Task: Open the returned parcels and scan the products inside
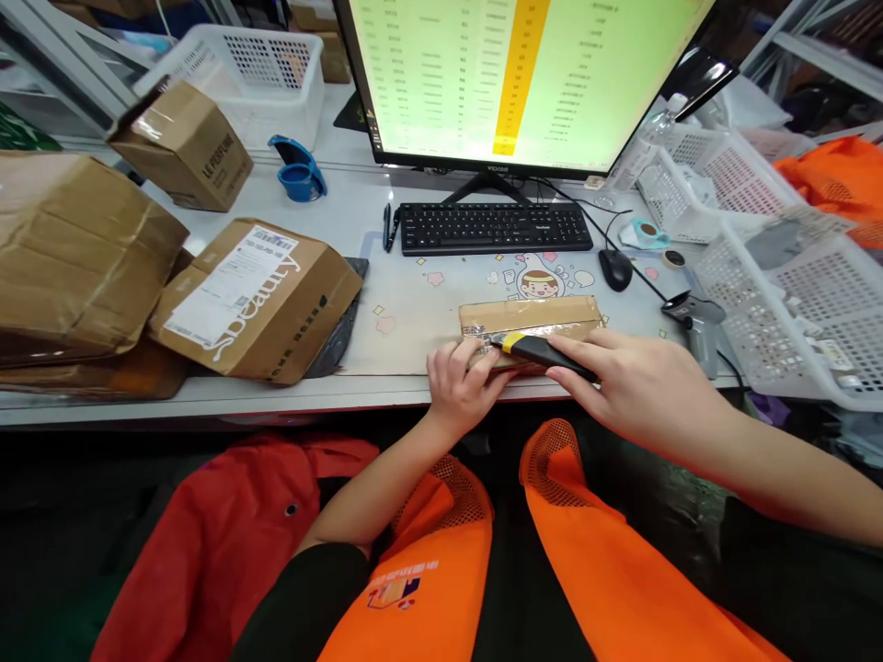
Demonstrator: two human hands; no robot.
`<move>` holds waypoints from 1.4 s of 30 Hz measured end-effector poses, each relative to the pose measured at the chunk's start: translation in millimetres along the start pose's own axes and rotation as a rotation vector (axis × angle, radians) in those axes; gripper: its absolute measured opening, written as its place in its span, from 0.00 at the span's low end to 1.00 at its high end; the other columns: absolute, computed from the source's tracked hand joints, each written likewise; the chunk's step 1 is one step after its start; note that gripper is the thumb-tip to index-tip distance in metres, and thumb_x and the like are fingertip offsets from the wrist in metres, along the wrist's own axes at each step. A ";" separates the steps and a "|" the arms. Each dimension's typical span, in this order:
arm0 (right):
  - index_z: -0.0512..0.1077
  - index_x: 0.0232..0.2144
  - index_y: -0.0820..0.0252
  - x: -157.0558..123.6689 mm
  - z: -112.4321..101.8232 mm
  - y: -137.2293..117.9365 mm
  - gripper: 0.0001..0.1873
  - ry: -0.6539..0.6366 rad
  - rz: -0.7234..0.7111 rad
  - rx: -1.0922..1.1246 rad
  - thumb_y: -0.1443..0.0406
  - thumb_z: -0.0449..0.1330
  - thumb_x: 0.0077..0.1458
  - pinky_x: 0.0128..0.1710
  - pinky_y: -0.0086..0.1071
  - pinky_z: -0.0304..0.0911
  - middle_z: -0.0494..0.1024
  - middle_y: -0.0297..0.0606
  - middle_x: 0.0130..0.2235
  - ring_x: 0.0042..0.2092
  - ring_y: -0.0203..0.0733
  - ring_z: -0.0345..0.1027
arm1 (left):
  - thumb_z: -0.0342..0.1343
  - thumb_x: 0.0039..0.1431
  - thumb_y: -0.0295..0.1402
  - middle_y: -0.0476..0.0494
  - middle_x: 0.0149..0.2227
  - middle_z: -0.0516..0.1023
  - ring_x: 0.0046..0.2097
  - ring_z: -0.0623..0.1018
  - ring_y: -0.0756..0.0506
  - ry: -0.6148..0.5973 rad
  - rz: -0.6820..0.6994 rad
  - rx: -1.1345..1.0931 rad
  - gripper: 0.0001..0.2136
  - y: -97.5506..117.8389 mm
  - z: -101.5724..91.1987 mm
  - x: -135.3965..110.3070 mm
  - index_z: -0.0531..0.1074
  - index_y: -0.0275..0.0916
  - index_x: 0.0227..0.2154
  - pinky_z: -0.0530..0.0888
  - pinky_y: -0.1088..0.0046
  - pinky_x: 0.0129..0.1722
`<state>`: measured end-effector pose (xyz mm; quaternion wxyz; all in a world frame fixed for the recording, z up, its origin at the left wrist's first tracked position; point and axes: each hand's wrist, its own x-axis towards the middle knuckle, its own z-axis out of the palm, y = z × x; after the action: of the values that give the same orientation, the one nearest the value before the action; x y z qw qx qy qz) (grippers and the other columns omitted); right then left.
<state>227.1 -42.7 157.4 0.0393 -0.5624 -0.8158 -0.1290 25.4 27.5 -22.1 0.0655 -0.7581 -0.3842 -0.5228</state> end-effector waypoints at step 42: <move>0.64 0.70 0.67 3.1 138.4 34.6 0.47 0.429 0.601 0.698 0.37 0.54 0.66 0.64 0.58 0.67 0.72 0.63 0.65 0.66 0.66 0.68 | 0.46 0.70 0.32 0.35 0.39 0.84 0.36 0.82 0.37 -1.285 0.403 0.339 0.25 27.7 -6.6 192.3 0.69 0.40 0.68 0.72 0.63 0.39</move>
<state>269.2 6.9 30.5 0.4268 -0.6865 -0.5860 0.0559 68.9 103.8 151.4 0.0384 -0.9533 -0.2750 0.1191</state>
